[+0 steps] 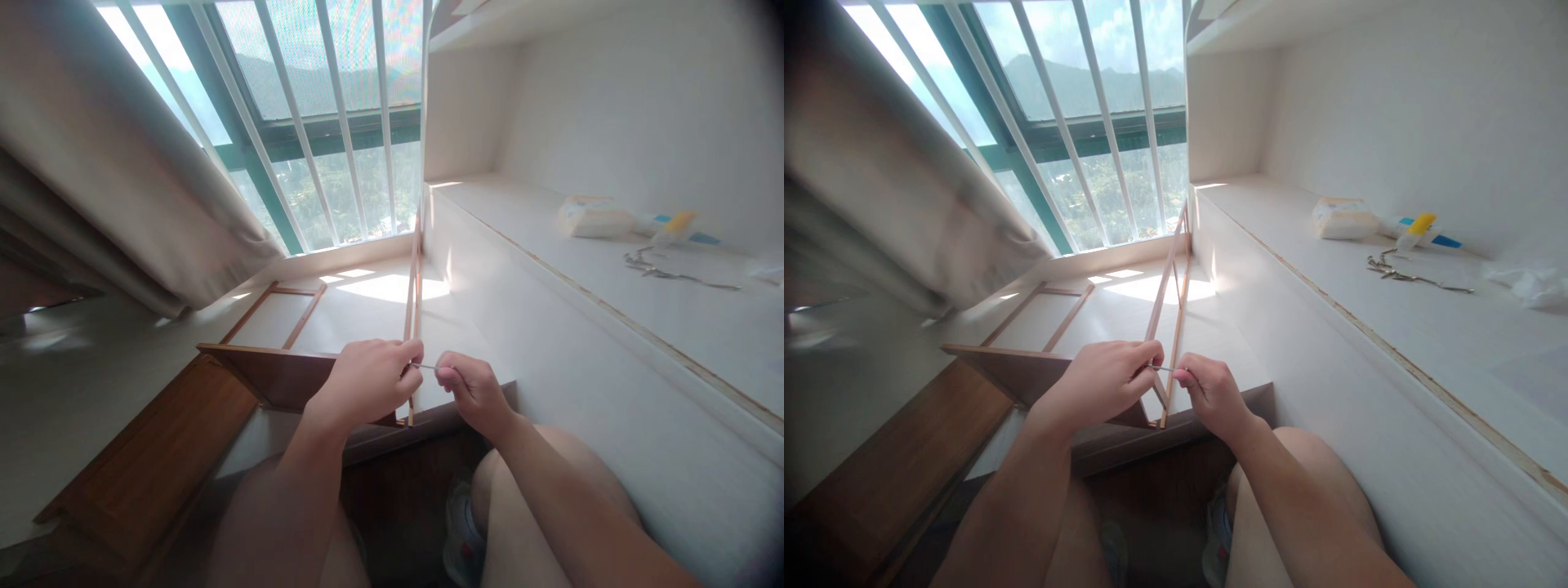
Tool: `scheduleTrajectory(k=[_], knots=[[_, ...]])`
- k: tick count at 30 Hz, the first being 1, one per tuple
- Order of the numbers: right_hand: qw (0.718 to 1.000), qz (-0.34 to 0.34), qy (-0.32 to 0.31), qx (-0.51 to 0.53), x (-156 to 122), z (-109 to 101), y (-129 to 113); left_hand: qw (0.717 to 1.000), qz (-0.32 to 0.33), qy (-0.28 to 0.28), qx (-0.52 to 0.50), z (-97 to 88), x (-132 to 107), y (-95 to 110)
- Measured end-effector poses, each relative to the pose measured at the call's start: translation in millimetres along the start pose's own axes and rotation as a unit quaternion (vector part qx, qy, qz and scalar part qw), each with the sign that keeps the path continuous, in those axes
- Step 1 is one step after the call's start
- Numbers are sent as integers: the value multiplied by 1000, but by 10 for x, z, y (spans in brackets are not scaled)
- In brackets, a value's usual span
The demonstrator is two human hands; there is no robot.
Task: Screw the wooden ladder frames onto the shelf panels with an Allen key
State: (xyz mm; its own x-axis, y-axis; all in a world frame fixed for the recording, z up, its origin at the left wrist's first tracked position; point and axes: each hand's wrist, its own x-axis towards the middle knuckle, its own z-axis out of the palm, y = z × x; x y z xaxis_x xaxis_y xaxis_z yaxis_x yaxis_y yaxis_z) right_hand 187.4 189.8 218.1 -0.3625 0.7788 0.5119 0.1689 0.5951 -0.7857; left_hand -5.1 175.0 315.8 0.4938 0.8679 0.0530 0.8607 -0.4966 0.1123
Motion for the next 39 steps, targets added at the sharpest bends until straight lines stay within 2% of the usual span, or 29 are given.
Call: scheduleTrajectory(k=[19, 26, 32, 39], knots=[[997, -42, -44, -44, 34, -78, 24, 1000, 1, 3, 1, 12, -9, -2], [999, -32, -4, -13, 28, -75, -13, 1000, 6, 3, 7, 14, -16, 12], [999, -44, -29, 0, 10, -51, -24, 1000, 1, 4, 10, 19, -4, 12], [999, -22, -21, -20, 18, -106, -11, 1000, -9, -2, 14, 1, -15, 35]])
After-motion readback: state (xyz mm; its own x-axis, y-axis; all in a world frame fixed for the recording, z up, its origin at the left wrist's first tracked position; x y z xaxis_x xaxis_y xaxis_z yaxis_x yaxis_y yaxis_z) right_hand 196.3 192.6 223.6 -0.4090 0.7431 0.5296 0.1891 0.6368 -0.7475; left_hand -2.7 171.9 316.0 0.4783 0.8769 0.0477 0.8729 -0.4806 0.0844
